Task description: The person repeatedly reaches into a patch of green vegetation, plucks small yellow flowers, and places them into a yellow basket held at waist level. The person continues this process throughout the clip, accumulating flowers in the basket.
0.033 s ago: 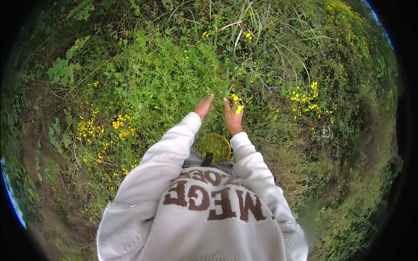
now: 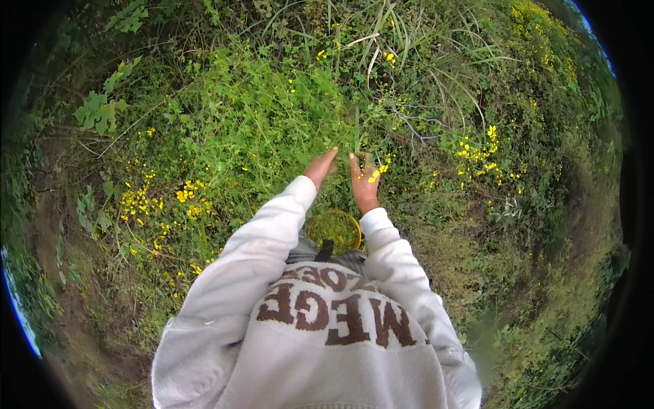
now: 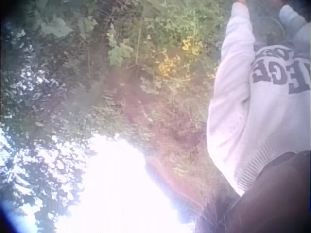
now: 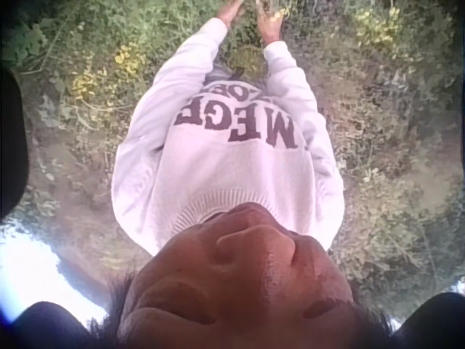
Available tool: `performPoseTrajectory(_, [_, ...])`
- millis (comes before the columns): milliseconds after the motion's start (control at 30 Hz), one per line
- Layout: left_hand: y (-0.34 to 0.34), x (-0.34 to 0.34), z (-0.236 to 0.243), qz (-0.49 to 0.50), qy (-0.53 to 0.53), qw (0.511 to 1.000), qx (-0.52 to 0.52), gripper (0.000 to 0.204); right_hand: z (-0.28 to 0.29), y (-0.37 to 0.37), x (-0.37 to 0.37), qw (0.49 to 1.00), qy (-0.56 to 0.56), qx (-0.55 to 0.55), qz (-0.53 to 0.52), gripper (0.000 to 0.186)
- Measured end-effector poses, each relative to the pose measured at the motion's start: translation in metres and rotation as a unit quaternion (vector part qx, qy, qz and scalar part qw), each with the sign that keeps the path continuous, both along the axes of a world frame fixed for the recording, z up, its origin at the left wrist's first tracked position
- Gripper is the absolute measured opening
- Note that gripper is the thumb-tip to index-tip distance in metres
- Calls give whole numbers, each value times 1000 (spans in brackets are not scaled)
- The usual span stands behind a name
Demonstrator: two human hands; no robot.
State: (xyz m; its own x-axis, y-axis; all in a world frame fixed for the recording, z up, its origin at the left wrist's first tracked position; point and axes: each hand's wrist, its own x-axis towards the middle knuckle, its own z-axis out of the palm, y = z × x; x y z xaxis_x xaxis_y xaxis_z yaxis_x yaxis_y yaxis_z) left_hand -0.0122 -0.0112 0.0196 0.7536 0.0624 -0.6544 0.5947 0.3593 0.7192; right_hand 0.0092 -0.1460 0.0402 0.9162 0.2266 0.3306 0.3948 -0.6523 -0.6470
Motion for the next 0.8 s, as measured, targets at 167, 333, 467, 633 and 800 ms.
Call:
performPoseTrajectory(167, [2, 10, 12, -78, 49, 993, -75, 73, -3, 13, -2, 936, 251, 247, -10, 25])
performPoseTrajectory(333, [0, 14, 7, -39, 11, 992, -121, 58, 2, 18, -5, 936, 218, 270, 56, 22])
performPoseTrajectory(467, [2, 22, -7, 22, 41, 982, -183, 34, 11, 15, -9, 944, 237, 219, 69, 34])
performPoseTrajectory(633, [2, 28, -28, 27, 19, 951, -308, 26, 37, 0, -12, 957, 263, 77, 90, 46])
performPoseTrajectory(800, [-2, 33, -44, 18, -26, 990, -138, 26, 53, -3, -7, 981, 174, -48, 74, 51])
